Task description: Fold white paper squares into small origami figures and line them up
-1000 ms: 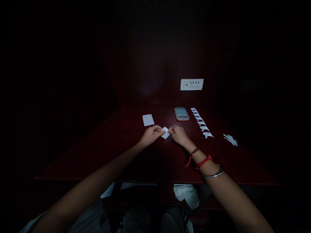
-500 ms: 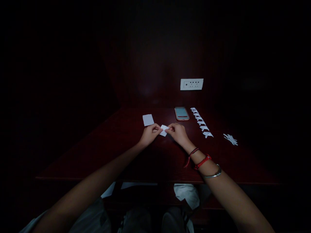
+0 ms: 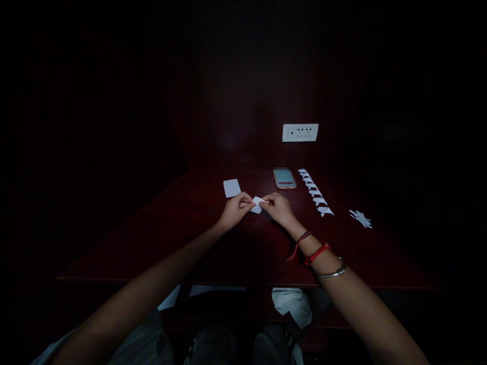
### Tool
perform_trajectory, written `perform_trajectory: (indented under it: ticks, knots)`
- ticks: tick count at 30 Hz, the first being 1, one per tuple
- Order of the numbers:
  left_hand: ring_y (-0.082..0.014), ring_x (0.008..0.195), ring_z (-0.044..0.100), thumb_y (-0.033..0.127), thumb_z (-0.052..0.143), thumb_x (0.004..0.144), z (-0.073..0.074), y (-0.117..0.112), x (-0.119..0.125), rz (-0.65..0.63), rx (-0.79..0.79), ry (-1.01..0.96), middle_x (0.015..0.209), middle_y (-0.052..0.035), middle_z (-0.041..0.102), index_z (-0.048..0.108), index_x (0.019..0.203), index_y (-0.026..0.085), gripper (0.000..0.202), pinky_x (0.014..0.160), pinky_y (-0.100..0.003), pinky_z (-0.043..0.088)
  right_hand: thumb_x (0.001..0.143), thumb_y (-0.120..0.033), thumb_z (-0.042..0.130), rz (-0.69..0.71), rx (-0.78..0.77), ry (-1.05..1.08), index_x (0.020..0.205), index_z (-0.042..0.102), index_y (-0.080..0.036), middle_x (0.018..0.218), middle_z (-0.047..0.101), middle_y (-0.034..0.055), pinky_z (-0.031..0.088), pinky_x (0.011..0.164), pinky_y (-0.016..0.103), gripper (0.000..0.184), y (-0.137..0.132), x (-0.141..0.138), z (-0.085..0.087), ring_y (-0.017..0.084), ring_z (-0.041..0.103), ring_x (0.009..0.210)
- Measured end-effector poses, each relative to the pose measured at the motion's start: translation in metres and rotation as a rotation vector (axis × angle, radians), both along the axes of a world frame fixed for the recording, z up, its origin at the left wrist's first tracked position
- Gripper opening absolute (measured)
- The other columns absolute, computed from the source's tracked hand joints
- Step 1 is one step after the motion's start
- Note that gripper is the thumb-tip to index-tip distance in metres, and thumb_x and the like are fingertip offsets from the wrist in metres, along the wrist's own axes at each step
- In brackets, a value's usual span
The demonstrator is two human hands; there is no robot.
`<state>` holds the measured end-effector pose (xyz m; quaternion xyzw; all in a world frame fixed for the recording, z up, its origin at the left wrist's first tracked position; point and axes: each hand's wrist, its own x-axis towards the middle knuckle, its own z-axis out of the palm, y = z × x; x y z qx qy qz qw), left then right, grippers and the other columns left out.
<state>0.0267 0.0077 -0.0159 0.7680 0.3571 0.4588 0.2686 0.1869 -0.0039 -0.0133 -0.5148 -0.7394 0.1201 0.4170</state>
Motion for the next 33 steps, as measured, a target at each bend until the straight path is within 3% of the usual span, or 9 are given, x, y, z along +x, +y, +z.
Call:
perform_trajectory:
  ticks: [9, 13, 16, 18, 22, 27, 33]
  knots:
    - [-0.0081, 0.06, 0.054, 0.022, 0.052, 0.067, 0.004, -0.007, 0.001, 0.013, 0.008, 0.018, 0.064, 0.0027, 0.055, 0.047, 0.067, 0.015, 0.009, 0.054, -0.017, 0.042, 0.067, -0.028, 0.046, 0.097, -0.13, 0.218, 0.065, 0.058, -0.011, 0.062, 0.053, 0.0017, 0.035, 0.055, 0.021, 0.02, -0.001, -0.007, -0.001, 0.01, 0.045, 0.058]
    - [-0.0082, 0.06, 0.055, 0.02, 0.052, 0.067, 0.003, -0.006, 0.002, 0.01, -0.021, 0.013, 0.063, 0.0026, 0.055, 0.047, 0.067, 0.014, 0.007, 0.054, -0.016, 0.042, 0.067, -0.028, 0.047, 0.041, -0.078, 0.112, 0.063, 0.057, -0.013, 0.061, 0.051, 0.0011, 0.035, 0.055, 0.022, 0.018, 0.002, -0.004, -0.003, 0.011, 0.045, 0.058]
    - [-0.0082, 0.061, 0.055, 0.018, 0.051, 0.067, 0.002, -0.004, 0.002, -0.032, -0.046, -0.014, 0.064, 0.0024, 0.054, 0.046, 0.069, 0.014, 0.007, 0.053, -0.016, 0.042, 0.063, -0.026, 0.054, -0.033, 0.064, 0.031, 0.074, 0.058, -0.015, 0.072, 0.054, 0.003, 0.036, 0.061, 0.023, 0.016, 0.003, 0.0, 0.0, 0.012, 0.047, 0.066]
    - [-0.0081, 0.062, 0.056, 0.017, 0.051, 0.067, 0.001, -0.003, 0.002, -0.063, -0.063, -0.03, 0.065, 0.0022, 0.054, 0.045, 0.072, 0.014, 0.008, 0.053, -0.016, 0.042, 0.064, -0.025, 0.054, 0.009, 0.091, 0.01, 0.082, 0.058, -0.016, 0.08, 0.056, 0.004, 0.036, 0.065, 0.024, 0.02, 0.001, 0.003, 0.003, 0.013, 0.049, 0.072]
    - [-0.0088, 0.065, 0.057, 0.015, 0.051, 0.068, 0.001, -0.003, 0.003, -0.105, -0.108, -0.028, 0.07, 0.0005, 0.056, 0.044, 0.078, 0.015, 0.012, 0.057, -0.018, 0.044, 0.069, -0.025, 0.049, 0.103, 0.03, -0.06, 0.075, 0.059, -0.015, 0.073, 0.059, 0.0025, 0.036, 0.061, 0.022, 0.015, -0.004, 0.004, 0.007, 0.011, 0.05, 0.066]
    - [-0.0102, 0.065, 0.057, 0.024, 0.051, 0.069, 0.0, -0.004, 0.002, -0.082, -0.083, 0.018, 0.076, -0.0009, 0.056, 0.045, 0.08, 0.015, 0.015, 0.056, -0.019, 0.044, 0.07, -0.025, 0.046, 0.072, 0.005, -0.046, 0.069, 0.056, -0.014, 0.067, 0.058, 0.0019, 0.035, 0.056, 0.021, 0.016, -0.004, 0.0, 0.005, 0.01, 0.049, 0.06]
    - [-0.0089, 0.065, 0.055, 0.022, 0.047, 0.072, 0.002, -0.004, 0.0, -0.028, 0.006, 0.085, 0.07, 0.0009, 0.056, 0.05, 0.076, 0.016, 0.008, 0.057, -0.018, 0.041, 0.067, -0.03, 0.05, 0.154, -0.053, 0.092, 0.08, 0.057, -0.014, 0.072, 0.059, 0.0028, 0.038, 0.059, 0.022, 0.021, 0.0, -0.002, 0.0, 0.011, 0.051, 0.065]
